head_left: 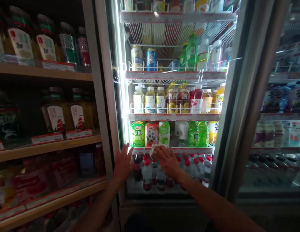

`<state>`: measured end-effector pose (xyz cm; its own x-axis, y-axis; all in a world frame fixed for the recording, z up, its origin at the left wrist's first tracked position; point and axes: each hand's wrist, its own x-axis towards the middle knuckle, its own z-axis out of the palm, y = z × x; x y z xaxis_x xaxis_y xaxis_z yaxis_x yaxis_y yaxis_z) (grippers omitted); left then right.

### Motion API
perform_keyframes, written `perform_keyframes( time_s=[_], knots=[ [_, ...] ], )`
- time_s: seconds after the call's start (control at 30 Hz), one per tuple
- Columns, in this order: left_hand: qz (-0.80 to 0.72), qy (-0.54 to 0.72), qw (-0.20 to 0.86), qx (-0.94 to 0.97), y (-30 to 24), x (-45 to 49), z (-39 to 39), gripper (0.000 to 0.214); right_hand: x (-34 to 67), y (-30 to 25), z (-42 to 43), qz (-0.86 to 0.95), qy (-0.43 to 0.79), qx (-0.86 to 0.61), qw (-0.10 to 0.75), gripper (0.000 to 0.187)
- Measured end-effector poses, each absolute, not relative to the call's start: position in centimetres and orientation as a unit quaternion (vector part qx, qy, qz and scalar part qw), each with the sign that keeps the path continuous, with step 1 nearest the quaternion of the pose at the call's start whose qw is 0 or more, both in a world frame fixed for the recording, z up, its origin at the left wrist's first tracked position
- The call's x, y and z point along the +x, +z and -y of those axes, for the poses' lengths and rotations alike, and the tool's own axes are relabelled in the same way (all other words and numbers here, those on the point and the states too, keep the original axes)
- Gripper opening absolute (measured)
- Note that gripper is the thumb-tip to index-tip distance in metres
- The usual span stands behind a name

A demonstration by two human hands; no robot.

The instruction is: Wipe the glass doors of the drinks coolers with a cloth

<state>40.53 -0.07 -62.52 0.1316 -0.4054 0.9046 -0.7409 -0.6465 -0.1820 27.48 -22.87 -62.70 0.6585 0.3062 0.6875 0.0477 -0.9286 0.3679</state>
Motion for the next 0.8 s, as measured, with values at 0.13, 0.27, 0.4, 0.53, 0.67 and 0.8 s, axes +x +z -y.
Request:
perform_keyframes(
  time_s=[0.13, 0.27, 0.4, 0.53, 0.67, 0.8],
  knots=[
    [0.428, 0.537, 0.167, 0.708, -61.7, 38.0, 3.9, 0.058, 26.5, -60.8, 24.1, 0.015, 0.469, 0.869, 0.157, 0.061],
    [0.472, 0.525, 0.163, 0.689, -62.3, 35.9, 6.2, 0.056, 23.6, -66.8, 26.1, -0.046, 0.444, 0.870, 0.211, 0.056],
    [0.498, 0.513, 0.158, 0.682, -62.1, 35.0, 7.7, 0.056, 22.3, -66.4, 27.9, -0.033, 0.448, 0.867, 0.213, 0.054],
    [0.510, 0.515, 0.153, 0.672, -61.3, 34.0, 9.7, 0.053, 23.1, -59.6, 29.1, 0.088, 0.514, 0.837, 0.166, 0.053],
    [0.524, 0.512, 0.141, 0.666, -62.1, 32.9, 11.5, 0.050, 22.0, -62.2, 30.1, 0.076, 0.482, 0.856, 0.171, 0.055],
    [0.543, 0.511, 0.125, 0.655, -63.6, 32.4, 12.5, 0.051, 19.3, -69.4, 31.2, 0.022, 0.429, 0.882, 0.195, 0.055]
  ],
)
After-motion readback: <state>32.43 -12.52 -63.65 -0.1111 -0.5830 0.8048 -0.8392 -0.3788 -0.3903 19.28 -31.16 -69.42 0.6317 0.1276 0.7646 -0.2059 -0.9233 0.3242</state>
